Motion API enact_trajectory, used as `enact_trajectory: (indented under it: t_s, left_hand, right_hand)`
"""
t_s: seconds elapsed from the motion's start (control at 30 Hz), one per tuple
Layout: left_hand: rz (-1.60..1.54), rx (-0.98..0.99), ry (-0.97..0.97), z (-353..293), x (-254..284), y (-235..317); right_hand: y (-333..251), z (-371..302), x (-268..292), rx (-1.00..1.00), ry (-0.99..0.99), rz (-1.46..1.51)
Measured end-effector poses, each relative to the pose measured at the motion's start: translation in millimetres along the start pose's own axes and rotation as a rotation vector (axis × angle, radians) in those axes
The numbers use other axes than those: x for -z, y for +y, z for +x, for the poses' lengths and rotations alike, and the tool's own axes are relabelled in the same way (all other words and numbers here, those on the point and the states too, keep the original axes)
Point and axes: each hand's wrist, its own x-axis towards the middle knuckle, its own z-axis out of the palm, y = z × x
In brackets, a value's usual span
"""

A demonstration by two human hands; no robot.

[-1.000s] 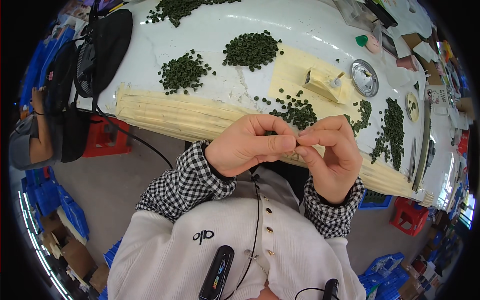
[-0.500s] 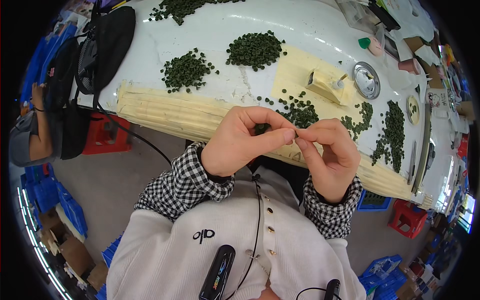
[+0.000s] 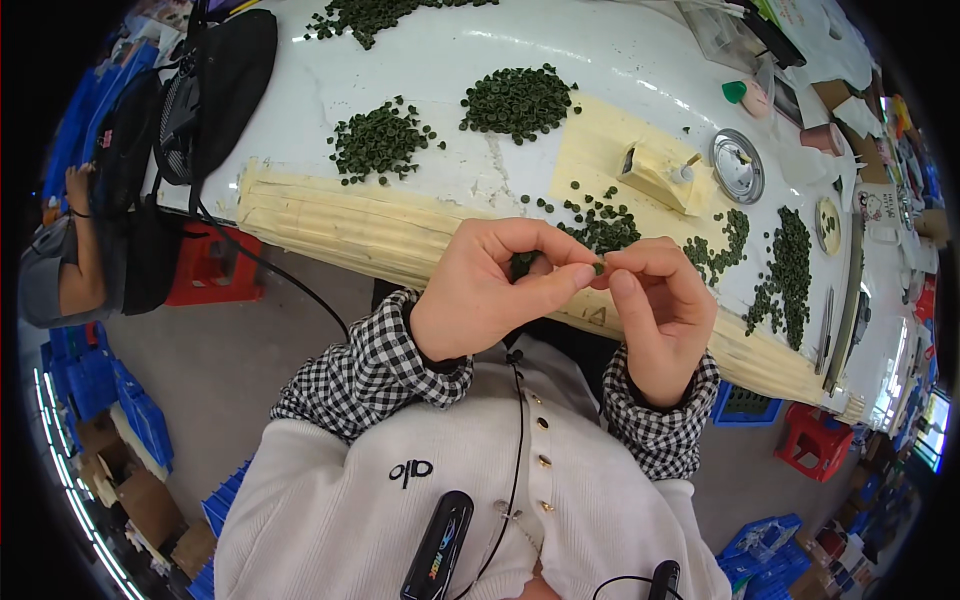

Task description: The person is manually assembling or inspecting small green plastic toy components at a factory workbench.

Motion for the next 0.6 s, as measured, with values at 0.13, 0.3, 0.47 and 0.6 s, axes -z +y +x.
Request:
enact_trajectory:
  t_s: [0.13,0.3,0.47,0.6]
  left_hand:
    - [0.048,-0.030,0.003,-1.0,-0.6,-1.8]
    - [0.069,-0.039,0.036,-2.4,-1.3,-2.3]
    - [0.079,-0.044,0.051,-5.3,0.6,-4.6]
    - [0.066,-0.056,0.060,-4.2,0.2,-4.7]
  right_hand:
    - [1.7,0.6,2.9,0.011,-0.046,-0.091]
    - [2.7,-0.1,0.0,0.047,-0.046,-0.141]
    - [5.4,-0.1,-5.0,0.087,-0.031,-0.169]
    - [4.5,1.3,-4.8,0.070,-0.033,-0.133]
